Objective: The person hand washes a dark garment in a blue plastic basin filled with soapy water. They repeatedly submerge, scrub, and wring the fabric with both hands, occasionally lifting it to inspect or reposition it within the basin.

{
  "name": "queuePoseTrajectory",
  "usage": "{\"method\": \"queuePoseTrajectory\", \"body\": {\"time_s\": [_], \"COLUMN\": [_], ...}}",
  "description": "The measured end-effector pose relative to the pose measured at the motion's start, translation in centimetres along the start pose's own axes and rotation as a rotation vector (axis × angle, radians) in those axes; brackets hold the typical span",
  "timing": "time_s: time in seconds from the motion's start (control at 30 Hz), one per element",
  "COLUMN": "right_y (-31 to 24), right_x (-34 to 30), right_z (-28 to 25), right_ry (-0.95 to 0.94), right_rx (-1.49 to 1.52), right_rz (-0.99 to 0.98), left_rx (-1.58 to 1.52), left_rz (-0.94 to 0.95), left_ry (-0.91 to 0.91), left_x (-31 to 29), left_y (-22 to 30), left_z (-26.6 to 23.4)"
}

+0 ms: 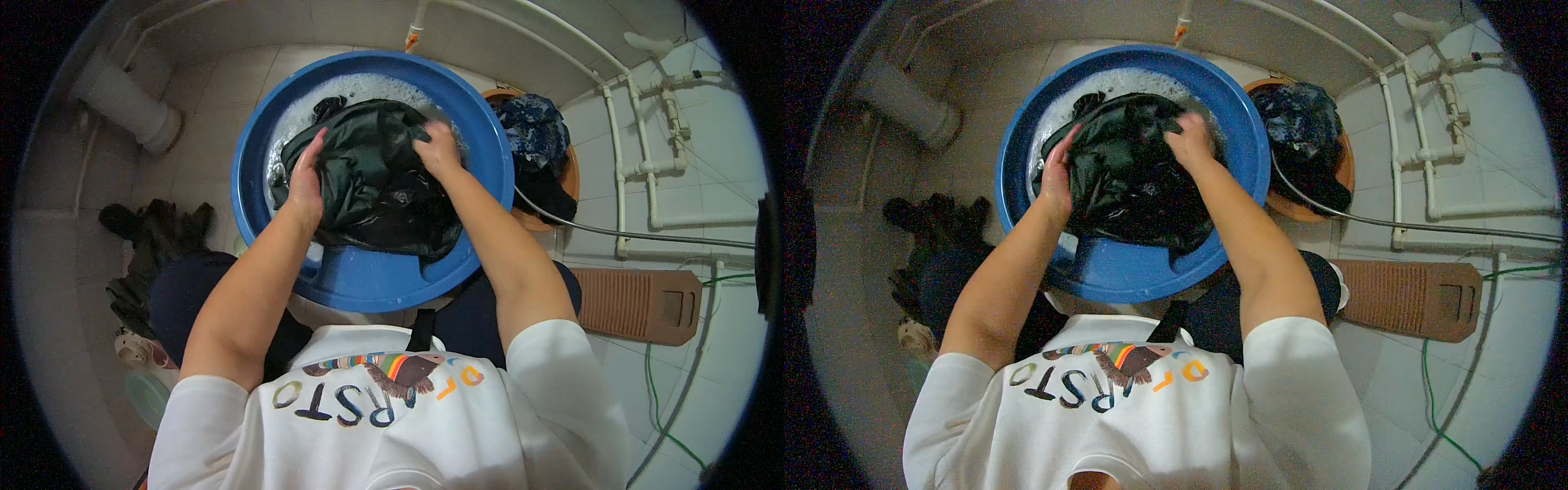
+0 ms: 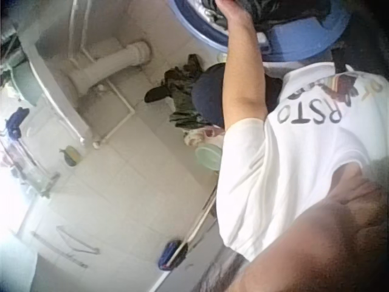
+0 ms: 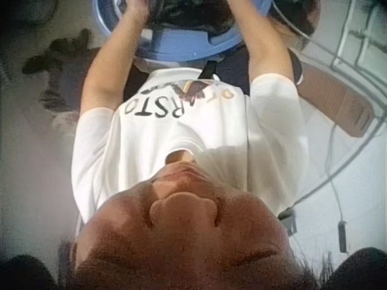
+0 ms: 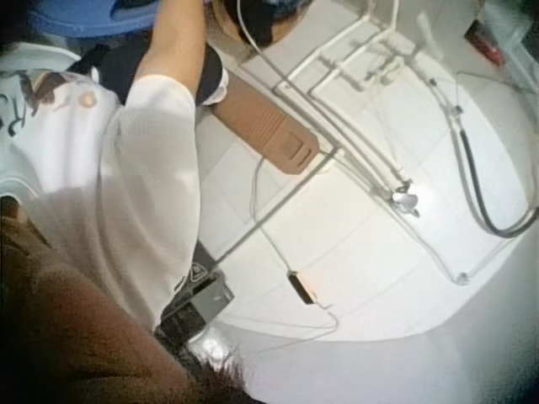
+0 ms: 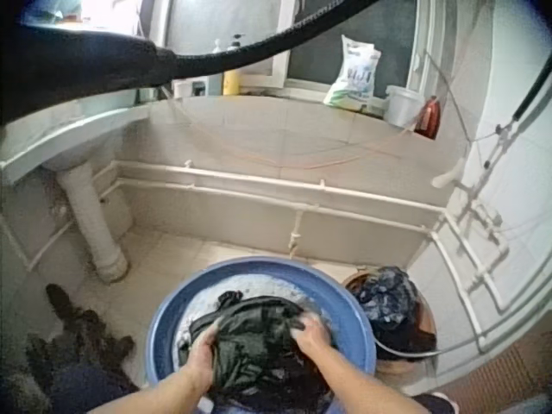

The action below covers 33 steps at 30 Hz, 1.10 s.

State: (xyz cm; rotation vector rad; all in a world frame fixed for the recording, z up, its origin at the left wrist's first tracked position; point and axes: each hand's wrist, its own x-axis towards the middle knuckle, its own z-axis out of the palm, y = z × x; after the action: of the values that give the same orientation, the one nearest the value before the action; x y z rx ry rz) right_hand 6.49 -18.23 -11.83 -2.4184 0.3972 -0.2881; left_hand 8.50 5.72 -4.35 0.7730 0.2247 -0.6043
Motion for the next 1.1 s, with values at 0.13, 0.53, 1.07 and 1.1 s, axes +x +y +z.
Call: {"method": "queuePoseTrajectory", "body": {"time_s": [0.13,0.53,1.07,1.1], "right_y": [-11.5,-13.0,5.1,8.8], "right_x": [-3.0,-7.7,-0.6,-0.5], "right_z": [-1.7,0.6,1.0,2.8], "right_ry": [-0.012,0.140,-0.259,-0.410], "right_rx": [0.151,0.124,0.182,0.138], "right_rz": [-0.513,-0.688,0.181,0.247], "left_rx": [-0.142,-0.060,-0.178,-0.103], "left_rz": [-0.204,-0.263,-0.179,-0.130], "left_ry": [-0.179,0.008,0.045,0.111], "left_x": [0.0,1.9,3.5,3.1], "left_y": [0.7,-3.8,-4.3,-4.2], "left_z": [1.4,-1.6,-1.9,-1.0]}}
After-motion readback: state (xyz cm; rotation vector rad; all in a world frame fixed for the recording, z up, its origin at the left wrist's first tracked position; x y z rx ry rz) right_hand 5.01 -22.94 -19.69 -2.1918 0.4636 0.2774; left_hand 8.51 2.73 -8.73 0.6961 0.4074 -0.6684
